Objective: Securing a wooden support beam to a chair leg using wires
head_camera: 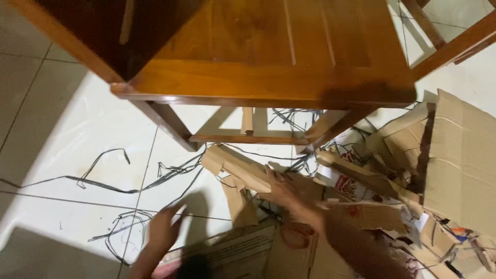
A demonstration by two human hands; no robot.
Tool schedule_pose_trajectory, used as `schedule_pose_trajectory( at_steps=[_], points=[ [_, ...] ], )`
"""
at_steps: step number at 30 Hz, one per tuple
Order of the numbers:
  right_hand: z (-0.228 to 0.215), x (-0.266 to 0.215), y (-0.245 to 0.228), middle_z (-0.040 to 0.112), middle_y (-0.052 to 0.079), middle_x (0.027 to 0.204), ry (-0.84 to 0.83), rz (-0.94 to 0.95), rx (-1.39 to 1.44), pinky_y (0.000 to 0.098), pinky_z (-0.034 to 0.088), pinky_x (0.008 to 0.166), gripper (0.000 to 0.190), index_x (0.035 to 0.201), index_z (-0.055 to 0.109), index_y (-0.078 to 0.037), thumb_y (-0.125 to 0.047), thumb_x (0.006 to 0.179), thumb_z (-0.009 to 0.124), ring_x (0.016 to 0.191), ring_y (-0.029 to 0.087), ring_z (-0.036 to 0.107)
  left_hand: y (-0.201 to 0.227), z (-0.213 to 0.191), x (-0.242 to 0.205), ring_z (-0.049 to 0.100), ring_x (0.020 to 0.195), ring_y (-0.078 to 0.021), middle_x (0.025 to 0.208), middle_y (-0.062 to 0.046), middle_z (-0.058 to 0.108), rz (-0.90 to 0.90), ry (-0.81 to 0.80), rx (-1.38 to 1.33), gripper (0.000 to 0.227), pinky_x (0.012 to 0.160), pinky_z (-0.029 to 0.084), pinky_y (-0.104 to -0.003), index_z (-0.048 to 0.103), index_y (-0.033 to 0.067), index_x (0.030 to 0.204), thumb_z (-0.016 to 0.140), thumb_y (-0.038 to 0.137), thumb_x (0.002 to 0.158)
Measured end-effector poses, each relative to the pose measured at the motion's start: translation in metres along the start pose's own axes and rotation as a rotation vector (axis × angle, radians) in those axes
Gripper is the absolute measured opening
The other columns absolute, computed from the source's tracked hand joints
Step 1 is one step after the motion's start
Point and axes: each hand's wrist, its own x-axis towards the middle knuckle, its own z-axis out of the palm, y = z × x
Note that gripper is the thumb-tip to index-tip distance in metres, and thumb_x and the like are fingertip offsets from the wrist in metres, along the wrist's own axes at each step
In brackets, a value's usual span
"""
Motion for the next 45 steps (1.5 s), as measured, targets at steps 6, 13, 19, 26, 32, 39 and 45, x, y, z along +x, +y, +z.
schedule_pose_trajectory(
  at_steps=[6,13,19,26,32,39,45],
  points=[
    [-0.034,0.000,-0.014,0.061,0.034,0.129,0.109,-0.361,0.117,0.0660,0.050,0.092,0.083,0.136,0.044,-0.005,-0.045,0.076,0.084,0.116,0.059,0.059,0.114,0.016,0.063,0.061,0.122,-0.0509,0.133,-0.037,0.057,-0.128,0.084,-0.903,0.091,0.101,0.053,-0.062,0.046,-0.0090,0.133,0.083,0.056,0.081],
    [-0.114,-0.021,-0.059,0.063,0.026,0.129,-0.007,-0.203,0.108,0.0552,0.057,0.088,0.070,0.146,0.040,-0.011,-0.034,0.090,0.076,0.109,0.047,0.068,0.154,-0.034,0.049,0.062,0.114,-0.0319,0.122,-0.015,0.053,0.053,0.187,-1.569,0.101,0.100,0.053,-0.048,0.029,-0.0010,0.154,0.087,0.010,0.072],
    [-0.137,-0.002,-0.040,0.059,0.019,0.124,0.223,-0.191,-0.196,0.0595,0.041,0.103,0.069,0.140,0.049,-0.020,-0.055,0.084,0.071,0.118,0.049,0.060,0.132,-0.006,0.097,0.069,0.087,-0.0144,0.089,0.002,0.069,-0.108,0.144,-1.561,0.018,0.089,0.057,-0.039,0.065,0.0098,0.102,0.077,0.015,0.091],
    [-0.121,0.030,-0.024,0.048,0.008,0.125,0.285,-0.222,-0.410,0.0481,0.050,0.097,0.074,0.147,0.047,-0.029,-0.050,0.082,0.076,0.118,0.036,0.057,0.109,0.013,0.119,0.070,0.094,-0.0234,0.091,-0.007,0.068,-0.143,0.084,-1.382,0.028,0.095,0.054,-0.050,0.057,0.0076,0.091,0.077,0.027,0.095],
    [-0.146,0.018,-0.064,0.046,0.009,0.128,0.189,-0.185,-0.315,0.0500,0.051,0.099,0.072,0.143,0.047,-0.034,-0.052,0.080,0.079,0.117,0.040,0.060,0.107,0.003,0.099,0.069,0.097,-0.0223,0.092,-0.007,0.067,-0.138,0.179,-1.398,0.030,0.097,0.053,-0.049,0.055,0.0075,0.091,0.075,0.030,0.097],
    [-0.136,0.050,-0.038,0.054,0.010,0.124,0.256,-0.164,-0.446,0.0482,0.040,0.105,0.074,0.144,0.051,-0.031,-0.063,0.081,0.074,0.126,0.033,0.052,0.082,0.008,0.112,0.065,0.083,-0.0202,0.096,-0.009,0.068,-0.136,-0.177,-0.972,0.038,0.067,0.050,-0.032,0.065,-0.0014,0.112,0.058,0.032,0.096],
    [-0.137,0.039,-0.034,0.047,0.014,0.131,0.311,-0.193,-0.261,0.0553,0.051,0.094,0.068,0.146,0.042,-0.021,-0.048,0.090,0.070,0.120,0.039,0.056,0.124,-0.073,0.104,0.069,0.116,-0.0267,0.115,-0.009,0.073,0.729,0.098,0.485,0.033,0.086,0.061,-0.038,0.066,0.0159,0.124,0.066,0.029,0.094]
  ],
)
